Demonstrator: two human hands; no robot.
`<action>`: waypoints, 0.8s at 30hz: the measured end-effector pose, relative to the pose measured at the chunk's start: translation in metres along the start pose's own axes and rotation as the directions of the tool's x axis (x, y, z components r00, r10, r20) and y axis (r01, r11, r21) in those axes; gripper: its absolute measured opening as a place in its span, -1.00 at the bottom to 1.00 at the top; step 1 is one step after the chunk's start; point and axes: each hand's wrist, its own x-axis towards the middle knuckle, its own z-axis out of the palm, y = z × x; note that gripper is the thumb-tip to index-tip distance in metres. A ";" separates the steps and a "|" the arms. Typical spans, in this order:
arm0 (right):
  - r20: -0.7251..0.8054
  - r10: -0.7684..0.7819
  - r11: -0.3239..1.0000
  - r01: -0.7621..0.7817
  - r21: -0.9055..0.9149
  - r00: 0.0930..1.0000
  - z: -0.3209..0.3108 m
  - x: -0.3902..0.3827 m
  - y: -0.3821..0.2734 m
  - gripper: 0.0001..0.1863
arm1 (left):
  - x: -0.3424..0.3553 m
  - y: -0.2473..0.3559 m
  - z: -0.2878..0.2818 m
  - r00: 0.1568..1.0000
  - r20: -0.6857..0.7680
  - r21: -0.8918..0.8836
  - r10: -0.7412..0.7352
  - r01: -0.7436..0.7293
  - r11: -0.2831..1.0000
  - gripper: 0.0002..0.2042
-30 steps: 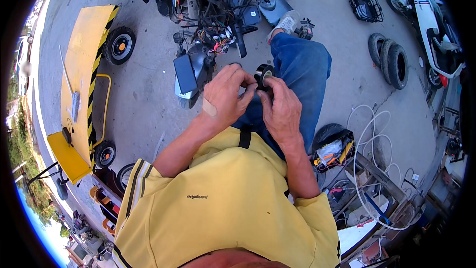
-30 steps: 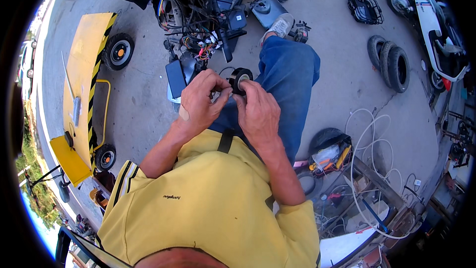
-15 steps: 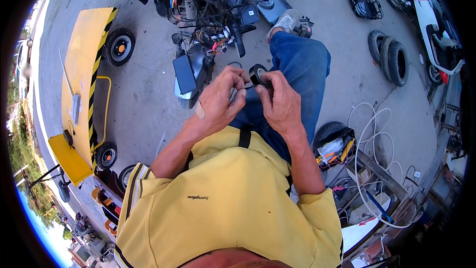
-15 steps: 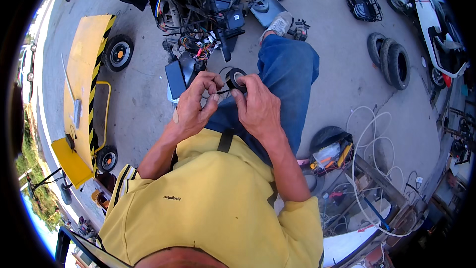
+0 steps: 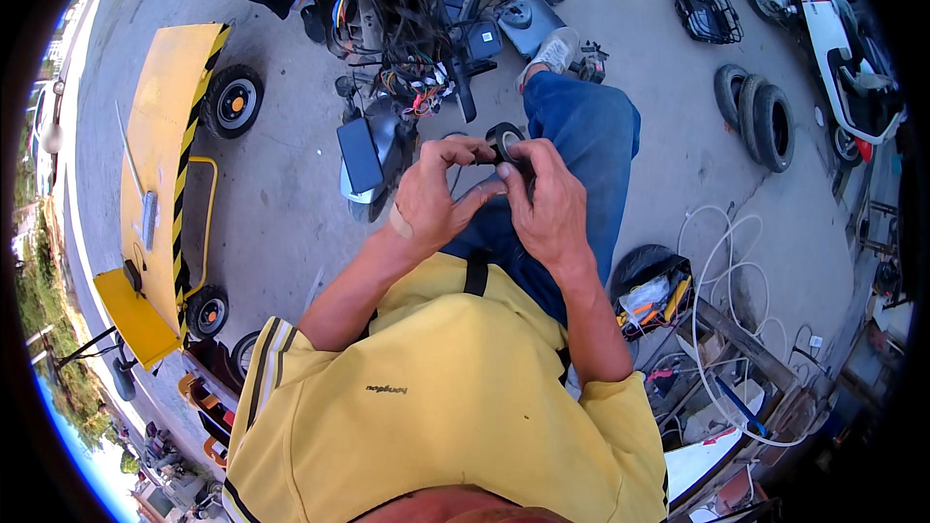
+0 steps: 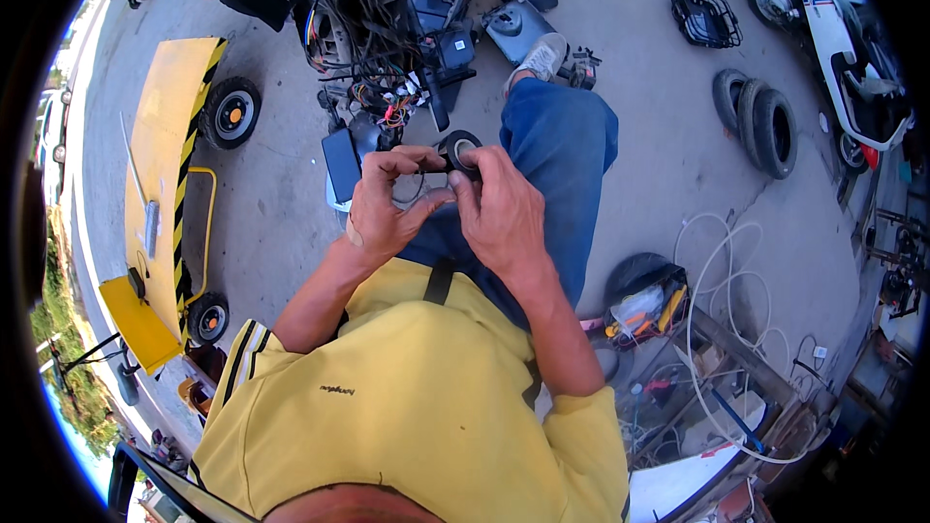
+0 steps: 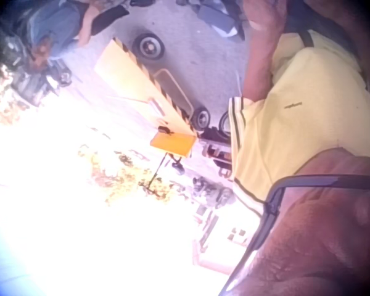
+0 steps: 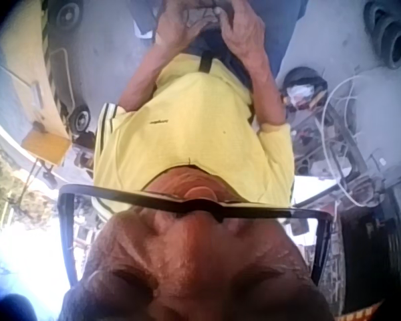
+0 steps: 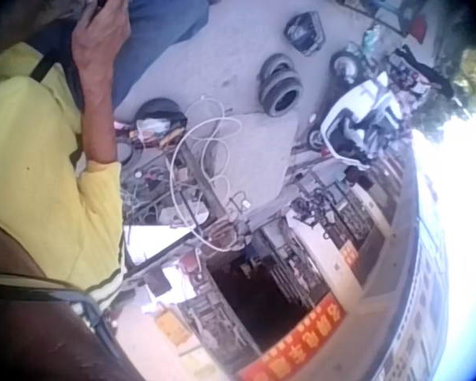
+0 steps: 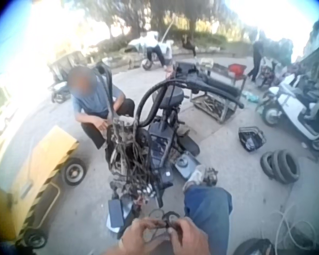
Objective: The person works on the exposed wiring of a scooter's handlebar assembly. They strip wire ends, twist connections, and wrap them with electrical tape. The person occasionally picks up a small white device and a roll of tape while continuing to secure the wiring.
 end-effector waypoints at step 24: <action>0.031 0.008 0.988 -0.013 0.155 0.999 -0.009 -0.010 -0.014 -0.82 | 0.008 0.044 -0.011 0.935 0.228 0.557 0.270 -0.353 0.752 -0.72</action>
